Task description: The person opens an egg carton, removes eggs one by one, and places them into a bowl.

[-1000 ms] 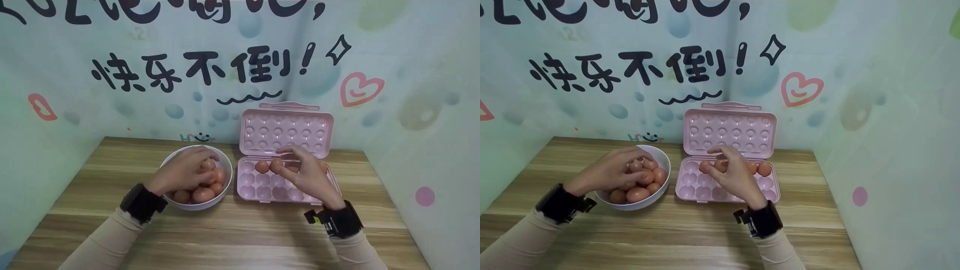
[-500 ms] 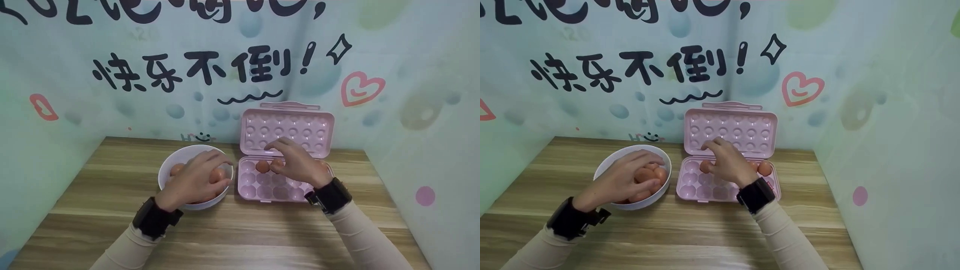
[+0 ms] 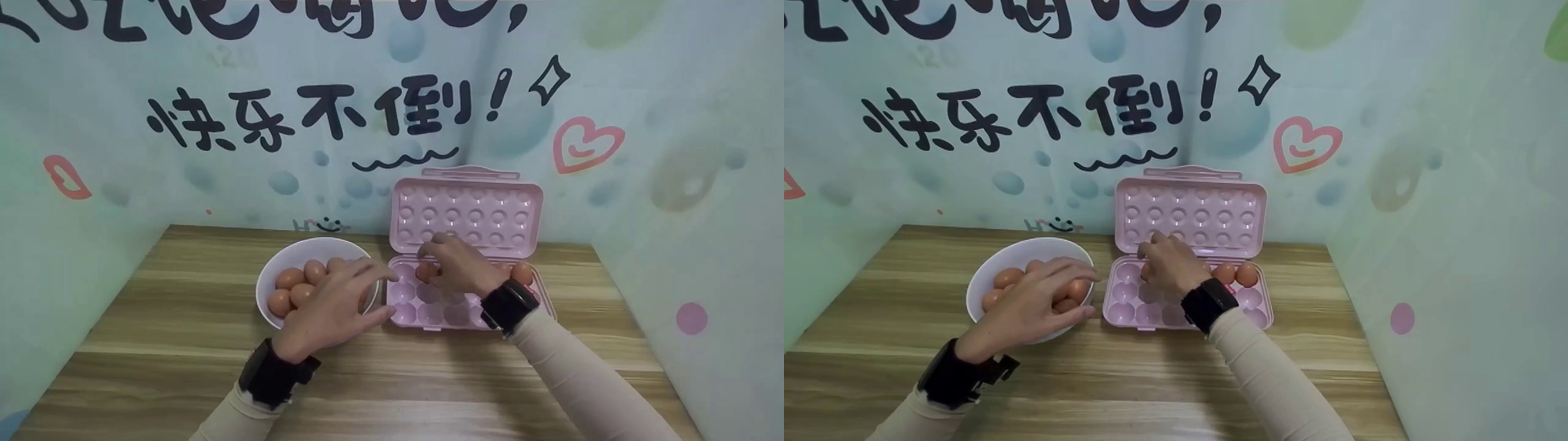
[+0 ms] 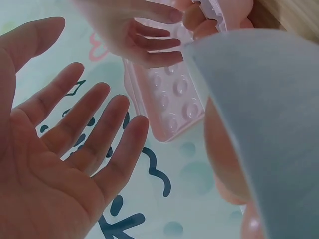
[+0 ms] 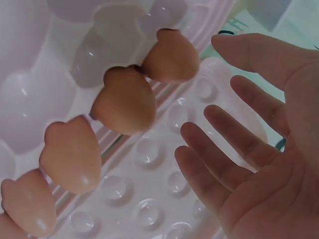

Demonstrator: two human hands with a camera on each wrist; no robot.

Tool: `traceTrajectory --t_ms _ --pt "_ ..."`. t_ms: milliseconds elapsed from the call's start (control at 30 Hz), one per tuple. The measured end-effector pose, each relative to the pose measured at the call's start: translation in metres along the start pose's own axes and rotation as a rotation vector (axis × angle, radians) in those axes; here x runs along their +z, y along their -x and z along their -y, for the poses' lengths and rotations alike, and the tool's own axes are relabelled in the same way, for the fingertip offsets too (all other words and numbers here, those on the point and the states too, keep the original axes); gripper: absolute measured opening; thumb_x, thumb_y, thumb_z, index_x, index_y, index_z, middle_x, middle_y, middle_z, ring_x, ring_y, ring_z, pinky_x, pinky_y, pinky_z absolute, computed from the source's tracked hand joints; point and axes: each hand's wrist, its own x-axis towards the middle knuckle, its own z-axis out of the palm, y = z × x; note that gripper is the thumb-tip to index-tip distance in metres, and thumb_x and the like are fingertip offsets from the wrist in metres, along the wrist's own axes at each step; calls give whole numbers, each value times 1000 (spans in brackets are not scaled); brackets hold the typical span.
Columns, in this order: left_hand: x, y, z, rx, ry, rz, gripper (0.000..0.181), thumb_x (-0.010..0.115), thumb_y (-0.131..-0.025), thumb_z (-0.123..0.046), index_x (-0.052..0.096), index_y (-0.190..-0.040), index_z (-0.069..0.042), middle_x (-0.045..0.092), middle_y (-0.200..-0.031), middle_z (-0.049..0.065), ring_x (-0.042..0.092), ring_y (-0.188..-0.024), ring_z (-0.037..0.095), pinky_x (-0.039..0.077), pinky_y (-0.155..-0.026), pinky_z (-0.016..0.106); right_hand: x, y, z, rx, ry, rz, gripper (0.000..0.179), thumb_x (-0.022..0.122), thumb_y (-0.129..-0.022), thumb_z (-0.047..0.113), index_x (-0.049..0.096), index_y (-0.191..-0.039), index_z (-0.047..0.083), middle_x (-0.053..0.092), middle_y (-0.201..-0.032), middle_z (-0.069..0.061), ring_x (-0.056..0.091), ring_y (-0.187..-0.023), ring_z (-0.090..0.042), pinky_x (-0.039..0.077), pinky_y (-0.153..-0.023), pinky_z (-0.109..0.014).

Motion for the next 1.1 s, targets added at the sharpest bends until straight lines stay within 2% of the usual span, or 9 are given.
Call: traceTrajectory --t_ms 167,367,633,900,967,1100 --pt "7 0 -1 10 -23 0 44 77 -96 -37 67 -136 -21 65 -141 2 58 -131 21 48 -111 44 14 -6 -1 43 -27 35 34 90 -80 7 77 -112 7 64 -101 -8 60 -89 -24 55 -79 -39" --pt "14 -2 0 -1 -72 0 46 79 -95 -36 67 -137 -21 65 -142 2 58 -133 21 48 -112 47 22 -7 0 101 -15 67 28 90 -77 8 75 -100 10 64 -98 -9 58 -80 -23 50 -68 -36" --pt "16 -2 1 46 -72 -12 44 79 -94 -35 67 -134 -21 64 -145 7 58 -136 25 48 -112 49 27 -14 0 29 -23 40 27 85 -71 -4 73 -93 6 59 -90 -7 55 -78 -22 47 -67 -34" --pt "15 -2 1 7 -70 8 45 79 -95 -36 67 -136 -22 63 -146 5 57 -137 23 45 -114 48 28 -16 -4 -24 -78 20 19 82 -71 -9 71 -81 4 55 -78 -4 48 -73 -18 39 -61 -32" --pt "14 -2 2 1 -64 2 44 79 -95 -35 67 -136 -22 64 -144 4 58 -135 22 46 -113 47 28 -15 -4 -34 -91 -5 18 82 -72 -9 72 -80 4 56 -78 -4 50 -74 -18 41 -61 -31" --pt "13 -1 4 -10 -51 -18 44 79 -95 -33 68 -135 -21 66 -139 3 61 -128 21 49 -110 44 24 -13 -2 -38 -93 -64 21 83 -75 -10 77 -90 4 62 -86 -5 58 -80 -20 53 -69 -33"
